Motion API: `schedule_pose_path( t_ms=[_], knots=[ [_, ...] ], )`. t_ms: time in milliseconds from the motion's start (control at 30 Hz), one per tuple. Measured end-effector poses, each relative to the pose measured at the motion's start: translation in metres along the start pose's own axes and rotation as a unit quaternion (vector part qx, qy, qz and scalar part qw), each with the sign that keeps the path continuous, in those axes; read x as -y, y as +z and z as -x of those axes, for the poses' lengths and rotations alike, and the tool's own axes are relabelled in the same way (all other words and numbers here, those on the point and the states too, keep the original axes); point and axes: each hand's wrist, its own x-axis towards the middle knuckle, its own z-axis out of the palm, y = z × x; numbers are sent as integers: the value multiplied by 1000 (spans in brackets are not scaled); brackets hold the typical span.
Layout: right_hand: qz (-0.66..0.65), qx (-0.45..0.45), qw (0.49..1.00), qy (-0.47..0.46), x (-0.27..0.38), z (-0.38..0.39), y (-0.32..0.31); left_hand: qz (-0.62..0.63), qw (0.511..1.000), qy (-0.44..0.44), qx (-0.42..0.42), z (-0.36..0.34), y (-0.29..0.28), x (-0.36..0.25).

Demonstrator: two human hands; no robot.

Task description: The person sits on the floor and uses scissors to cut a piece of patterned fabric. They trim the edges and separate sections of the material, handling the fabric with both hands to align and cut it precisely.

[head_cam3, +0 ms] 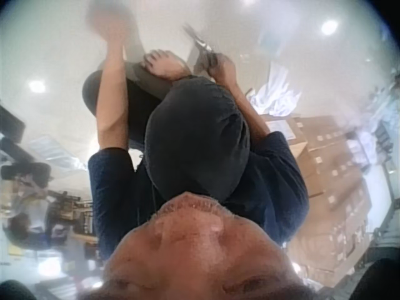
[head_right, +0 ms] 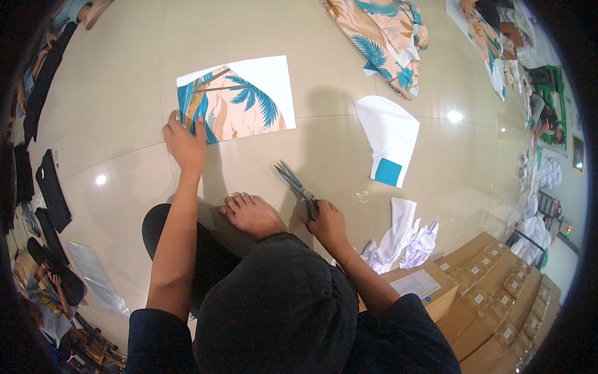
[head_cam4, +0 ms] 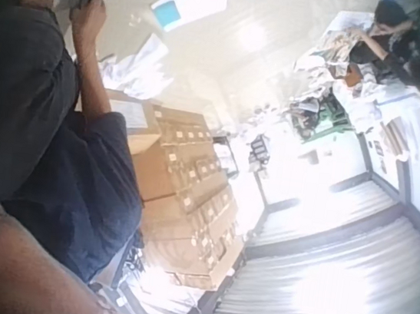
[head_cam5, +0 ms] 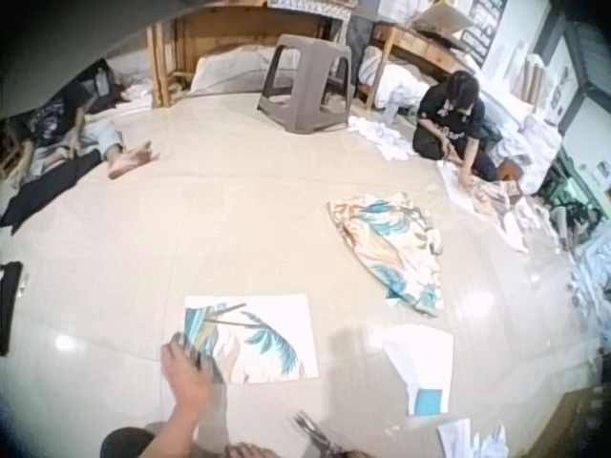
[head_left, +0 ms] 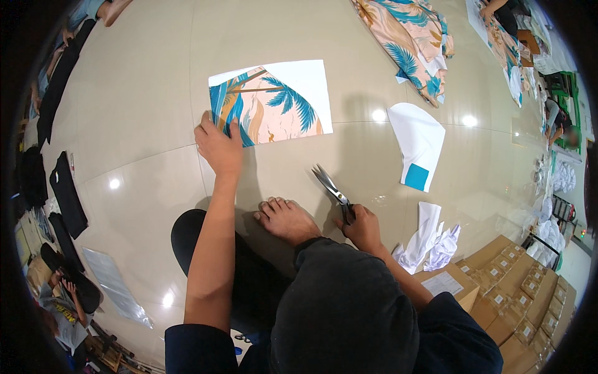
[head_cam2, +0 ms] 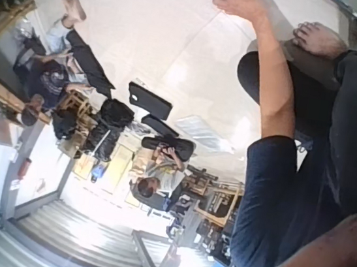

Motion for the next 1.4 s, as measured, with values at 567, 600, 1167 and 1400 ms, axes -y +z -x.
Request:
schedule_pose_path(
  t_ms=[567,600,1167,1400],
  knots=[
    [74,88,990,-81,-12,26,-20,82,980,-107,148,-13,-36,58],
    [62,116,988,-78,-6,16,-22,96,983,-107,117,-20,-37,56],
    [-94,-80,924,-361,248,-296,-4,171,981,-90,-32,-43,-19,49],
    [-75,-34,910,-407,290,-305,42,156,981,-108,-25,-46,-21,29]
  ],
)
